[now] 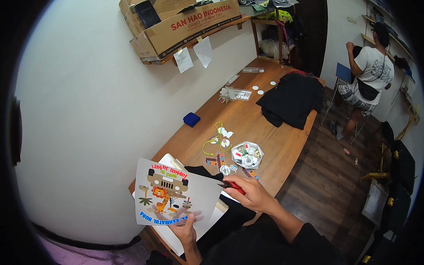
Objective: Using scissors to trim and weed a printed vinyl transfer sheet for clothing on a desk.
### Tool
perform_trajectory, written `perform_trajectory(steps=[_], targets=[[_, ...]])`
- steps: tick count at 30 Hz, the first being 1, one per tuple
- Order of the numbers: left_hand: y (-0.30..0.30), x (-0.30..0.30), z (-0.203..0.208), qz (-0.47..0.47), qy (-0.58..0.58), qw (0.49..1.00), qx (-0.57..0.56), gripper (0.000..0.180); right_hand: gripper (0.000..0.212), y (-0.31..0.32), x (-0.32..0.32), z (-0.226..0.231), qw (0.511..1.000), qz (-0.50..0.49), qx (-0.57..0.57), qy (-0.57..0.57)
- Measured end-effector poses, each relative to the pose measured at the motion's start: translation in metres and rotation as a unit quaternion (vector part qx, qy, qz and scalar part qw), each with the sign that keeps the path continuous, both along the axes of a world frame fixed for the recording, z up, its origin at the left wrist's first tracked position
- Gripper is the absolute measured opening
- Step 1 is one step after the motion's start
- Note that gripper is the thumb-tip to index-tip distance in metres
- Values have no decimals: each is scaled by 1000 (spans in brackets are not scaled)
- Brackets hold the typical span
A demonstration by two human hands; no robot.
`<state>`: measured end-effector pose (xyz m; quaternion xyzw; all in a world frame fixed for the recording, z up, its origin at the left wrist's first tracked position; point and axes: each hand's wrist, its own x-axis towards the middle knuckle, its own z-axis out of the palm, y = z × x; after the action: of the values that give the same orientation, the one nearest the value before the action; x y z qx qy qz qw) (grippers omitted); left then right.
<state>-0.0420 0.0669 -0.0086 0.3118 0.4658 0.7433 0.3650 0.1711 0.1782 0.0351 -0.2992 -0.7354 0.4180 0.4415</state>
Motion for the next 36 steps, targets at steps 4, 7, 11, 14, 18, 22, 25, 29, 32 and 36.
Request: perform_trajectory(steps=[4,7,11,14,18,22,25,29,32,36], targets=[[0,1,0,1,2,1000,2,108,28,1,3,2,999,11,15,-31],[-1,2,0,-10,-14,1000,14,109,28,1,2,0,999,13,18,-27],[-3,7,0,4,-4,1000,1,107,28,-1,6,0,1000,13,6,-27],[-3,8,0,-3,-4,1000,6,107,27,-4,7,0,1000,6,12,-26],[-5,7,-1,1,-3,1000,3,106,26,-4,5,-1,1000,9,8,-20],[-5,7,-2,3,-9,1000,3,106,25,-5,6,-2,1000,4,19,-21],[-6,6,-4,3,-10,1000,1,106,26,-5,7,0,999,3,25,-25],[-6,7,1,0,2,1000,4,107,27,-7,8,1,999,-1,44,-33],[-9,7,2,6,3,1000,2,107,28,-7,8,0,999,5,18,-28],[-8,11,5,3,2,1000,2,108,28,-9,11,1,999,0,30,-33]])
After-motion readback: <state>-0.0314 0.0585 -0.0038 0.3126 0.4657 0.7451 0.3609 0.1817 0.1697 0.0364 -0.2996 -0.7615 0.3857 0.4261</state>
